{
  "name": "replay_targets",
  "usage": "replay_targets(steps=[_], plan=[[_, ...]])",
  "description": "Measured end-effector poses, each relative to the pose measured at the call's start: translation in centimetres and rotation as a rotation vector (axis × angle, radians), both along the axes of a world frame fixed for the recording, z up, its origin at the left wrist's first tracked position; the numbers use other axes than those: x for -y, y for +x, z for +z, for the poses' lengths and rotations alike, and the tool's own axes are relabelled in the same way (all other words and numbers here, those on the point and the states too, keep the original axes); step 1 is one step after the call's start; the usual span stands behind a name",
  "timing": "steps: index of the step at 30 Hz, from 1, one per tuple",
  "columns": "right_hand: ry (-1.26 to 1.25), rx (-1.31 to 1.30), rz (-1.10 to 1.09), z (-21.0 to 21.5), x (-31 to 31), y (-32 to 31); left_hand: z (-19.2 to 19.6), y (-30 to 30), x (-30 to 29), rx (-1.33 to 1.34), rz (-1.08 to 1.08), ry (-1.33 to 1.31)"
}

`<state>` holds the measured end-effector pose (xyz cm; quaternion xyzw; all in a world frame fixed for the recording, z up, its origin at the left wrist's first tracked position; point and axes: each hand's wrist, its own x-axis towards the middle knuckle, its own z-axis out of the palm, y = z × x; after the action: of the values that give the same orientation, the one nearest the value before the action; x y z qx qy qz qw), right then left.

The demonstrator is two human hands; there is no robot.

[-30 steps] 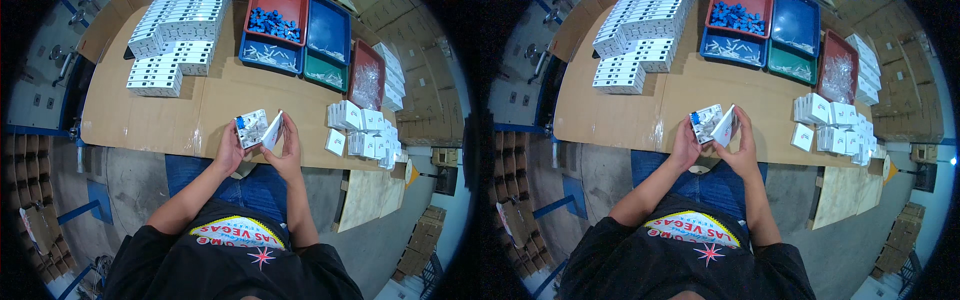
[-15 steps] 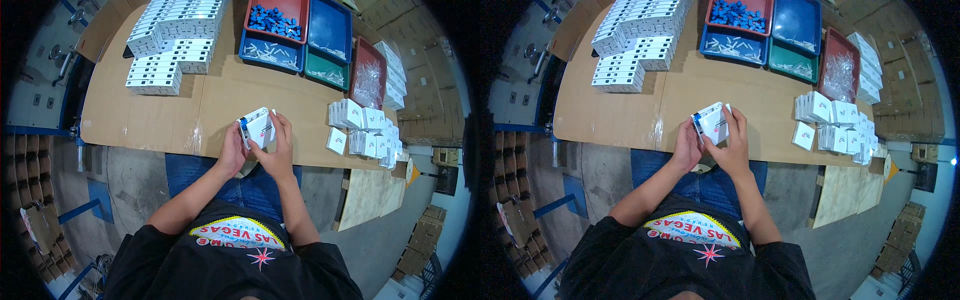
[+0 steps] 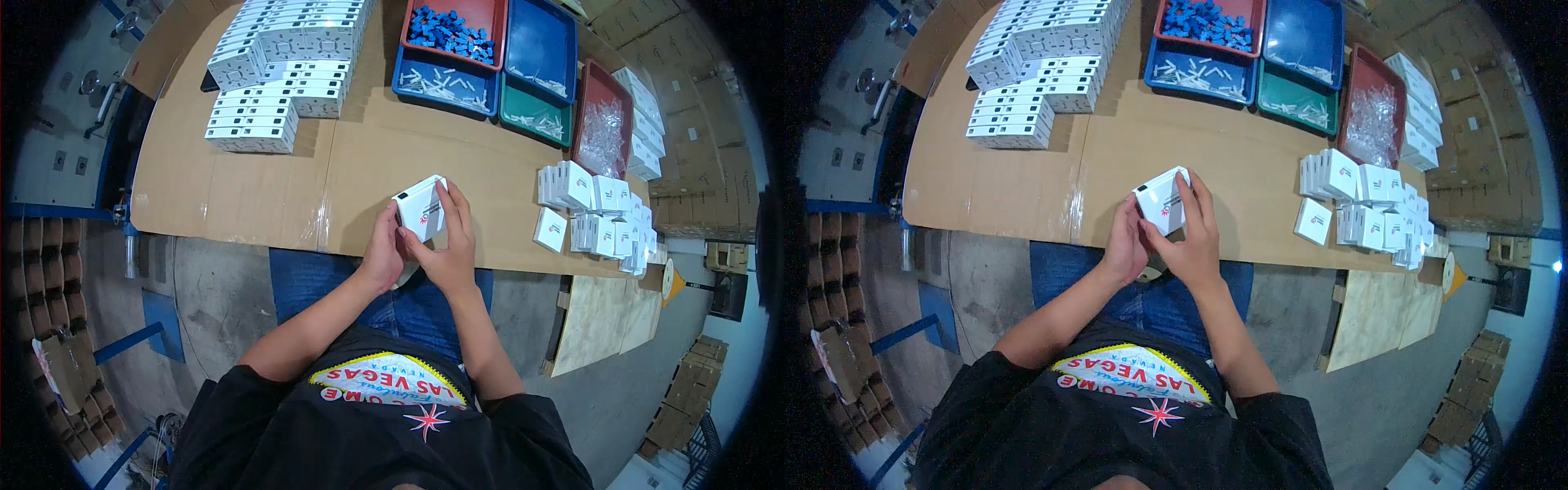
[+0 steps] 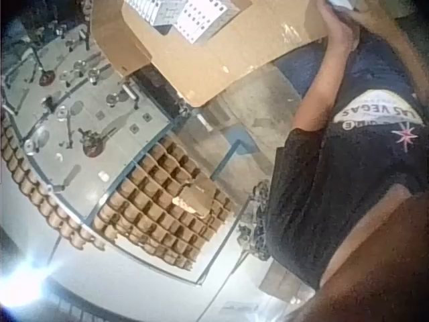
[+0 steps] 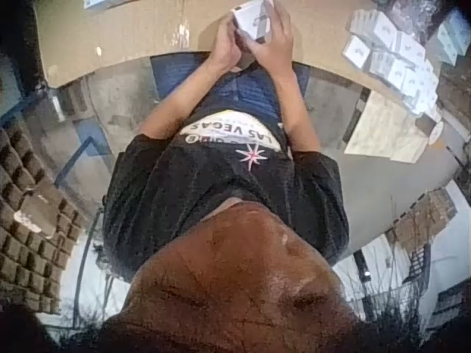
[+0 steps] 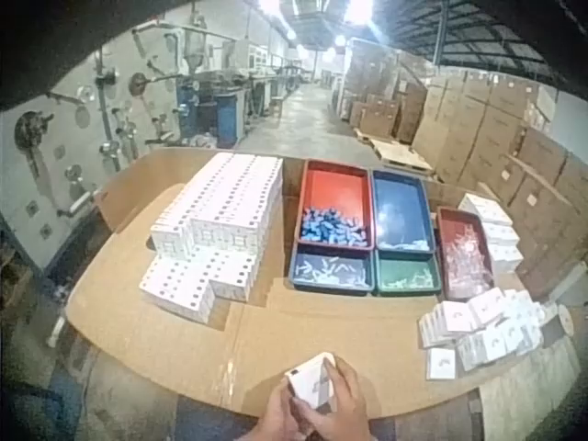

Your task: Assembling and packing small plastic components into white cardboard boxes at a workbench.

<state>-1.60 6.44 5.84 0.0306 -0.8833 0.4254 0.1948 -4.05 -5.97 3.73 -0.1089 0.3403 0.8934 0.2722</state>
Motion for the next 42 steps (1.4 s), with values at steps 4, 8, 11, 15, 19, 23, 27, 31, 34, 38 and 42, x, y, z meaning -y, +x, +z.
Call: replay_targets(steps=[4,8,11,15,19,23,27,31,34,38,42], plan=[[-0.006,0.022,-0.01,0.2,0.2,0.0,0.1,0.1,-0.2,-0.001,0.029,0.002],[-0.059,0.043,0.023,0.3,0.2,-0.1,-0.9,0.3,-0.1,-0.004,0.041,0.076],[-0.002,0.017,0.048,-0.2,-0.2,-0.3,-1.5,0.4,-0.2,-0.154,-0.012,-0.146],[-0.043,0.075,0.092,0.2,-0.9,-0.2,-1.5,-0.3,0.5,-0.05,-0.016,-0.083],[-0.571,0.138,-0.048,-0.8,-1.3,0.5,-1.0,-1.6,2.2,0.031,0.011,-0.054],[-0.719,0.575,0.003,0.4,-1.8,1.3,-0.2,-1.7,3.5,-0.025,-0.045,-0.114],[-0.569,0.602,0.033,0.0,-1.5,1.7,-1.2,-1.7,4.1,-0.024,-0.002,-0.12],[-0.43,0.493,0.082,0.8,-0.1,1.9,-1.6,-2.0,4.9,-0.042,-0.014,-0.019],[-0.149,0.266,0.109,2.4,0.7,1.9,-1.0,-1.6,4.5,-0.192,-0.007,-0.114],[-0.046,0.142,0.071,2.9,1.3,1.9,-0.9,-1.0,4.4,-0.213,0.02,-0.153],[0.008,0.0,0.081,3.6,2.1,1.8,-3.8,-1.1,5.4,-0.12,-0.096,-0.003]])
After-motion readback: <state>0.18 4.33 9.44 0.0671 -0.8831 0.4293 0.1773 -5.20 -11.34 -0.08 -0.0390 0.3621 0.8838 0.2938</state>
